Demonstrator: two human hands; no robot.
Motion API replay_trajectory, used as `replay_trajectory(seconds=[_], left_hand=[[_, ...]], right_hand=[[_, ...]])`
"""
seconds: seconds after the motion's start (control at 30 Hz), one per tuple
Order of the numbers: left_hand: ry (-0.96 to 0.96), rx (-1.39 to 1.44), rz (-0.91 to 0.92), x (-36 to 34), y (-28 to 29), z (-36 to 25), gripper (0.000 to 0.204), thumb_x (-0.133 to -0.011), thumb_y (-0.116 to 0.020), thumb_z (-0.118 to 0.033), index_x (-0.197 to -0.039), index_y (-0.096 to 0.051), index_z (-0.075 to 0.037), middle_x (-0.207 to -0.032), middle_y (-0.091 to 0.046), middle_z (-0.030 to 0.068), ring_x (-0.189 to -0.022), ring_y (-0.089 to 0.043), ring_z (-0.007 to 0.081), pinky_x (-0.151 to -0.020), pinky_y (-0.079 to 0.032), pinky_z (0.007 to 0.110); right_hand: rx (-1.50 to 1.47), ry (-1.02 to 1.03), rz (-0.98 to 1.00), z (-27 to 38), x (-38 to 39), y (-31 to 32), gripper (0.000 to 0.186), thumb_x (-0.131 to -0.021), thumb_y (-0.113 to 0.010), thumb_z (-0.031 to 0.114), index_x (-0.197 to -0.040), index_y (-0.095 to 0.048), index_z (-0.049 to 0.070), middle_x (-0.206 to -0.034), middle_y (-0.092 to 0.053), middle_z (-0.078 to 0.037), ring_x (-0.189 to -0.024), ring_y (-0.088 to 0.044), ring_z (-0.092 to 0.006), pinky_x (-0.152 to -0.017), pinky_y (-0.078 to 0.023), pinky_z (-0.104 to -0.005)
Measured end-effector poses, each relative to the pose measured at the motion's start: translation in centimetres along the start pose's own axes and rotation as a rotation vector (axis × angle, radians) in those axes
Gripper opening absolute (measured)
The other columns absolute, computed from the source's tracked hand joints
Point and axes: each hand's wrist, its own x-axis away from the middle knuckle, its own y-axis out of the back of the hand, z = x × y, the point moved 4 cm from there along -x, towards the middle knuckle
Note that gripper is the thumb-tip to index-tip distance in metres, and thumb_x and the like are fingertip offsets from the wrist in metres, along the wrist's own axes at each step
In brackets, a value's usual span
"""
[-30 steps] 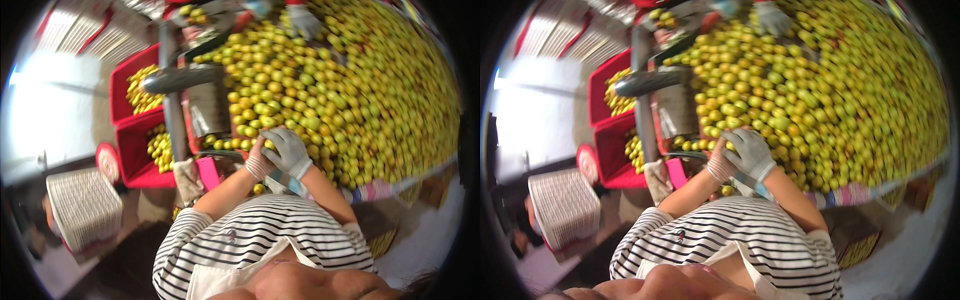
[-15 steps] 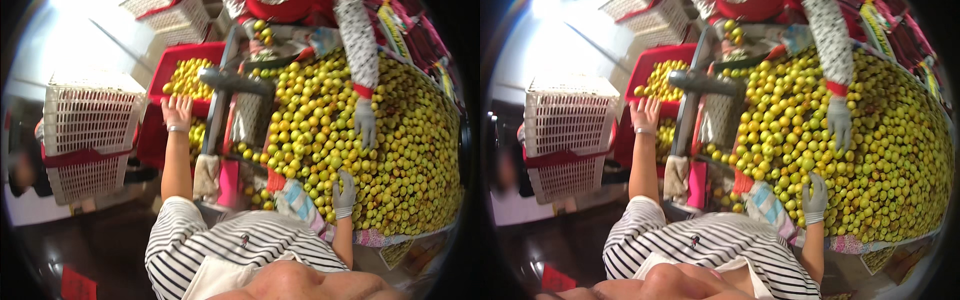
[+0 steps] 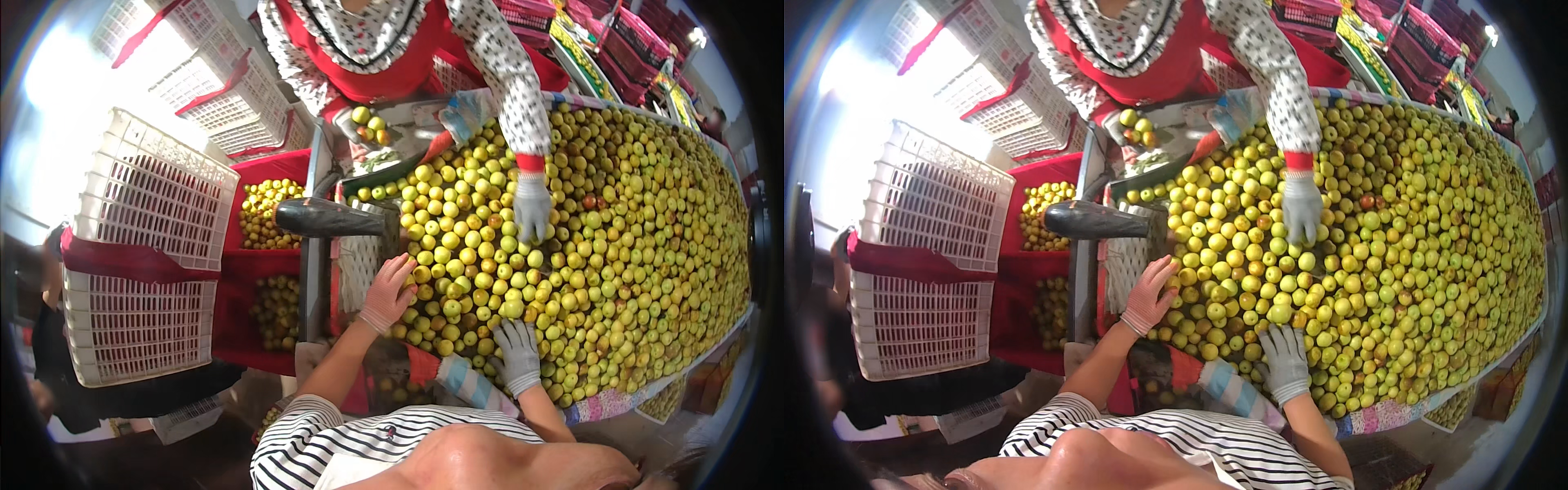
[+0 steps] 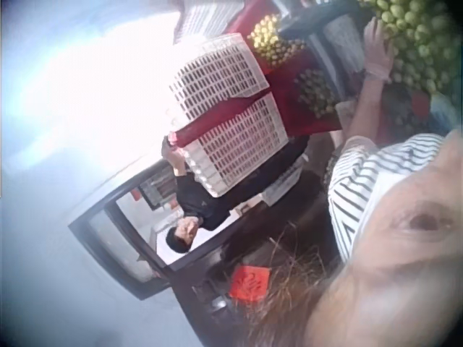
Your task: The person sorts green plums from a large pile on a table, picking them up by hand and placing them into red bins. Another person assists by moving plums and handling white crates nearby.
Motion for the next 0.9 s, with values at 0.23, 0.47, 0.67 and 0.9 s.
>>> replay_trajectory(seconds=[0.23,0.47,0.67,0.9], left_hand=[[-0.083,0.048,0.058,1.6,-0.1,-7.5,0.040,-0.086,-0.065,-0.017,-0.123,-0.060,-0.004,-0.127,-0.057,0.0177,-0.117,-0.053,0.0400,-0.104,-0.041,0.046],[-0.405,0.385,0.539,6.1,-3.4,-17.2,0.026,-0.085,-0.065,-0.019,-0.108,-0.065,-0.008,-0.110,-0.064,0.0083,-0.105,-0.060,0.0281,-0.100,-0.046,0.045],[-0.463,0.017,0.726,4.9,-7.3,-16.8,0.059,-0.084,-0.067,-0.023,-0.137,-0.048,-0.007,-0.144,-0.043,0.0173,-0.138,-0.035,0.0379,-0.116,-0.027,0.049],[-0.516,-0.177,0.608,2.4,-8.3,-14.0,0.056,-0.085,-0.067,-0.029,-0.136,-0.052,-0.011,-0.145,-0.046,0.0109,-0.137,-0.039,0.0301,-0.118,-0.023,0.047]], right_hand=[[0.008,0.169,0.038,0.7,-2.8,0.1,0.084,-0.069,-0.077,0.048,-0.138,-0.048,0.011,-0.146,-0.038,-0.015,-0.136,-0.030,-0.0362,-0.117,-0.018,-0.0514],[-0.123,0.261,-0.187,3.9,-8.5,0.2,0.072,-0.083,-0.064,0.047,-0.144,-0.042,0.016,-0.150,-0.037,-0.010,-0.138,-0.029,-0.0361,-0.116,-0.018,-0.0532],[0.004,0.353,-0.254,5.5,-14.7,1.2,0.063,-0.085,-0.062,0.047,-0.138,-0.050,0.014,-0.147,-0.041,-0.008,-0.140,-0.030,-0.0294,-0.118,-0.016,-0.0497],[0.110,0.290,-0.272,0.5,-18.0,9.2,0.053,-0.091,-0.057,0.045,-0.133,-0.053,0.012,-0.150,-0.041,-0.008,-0.140,-0.035,-0.0274,-0.117,-0.023,-0.0458]])
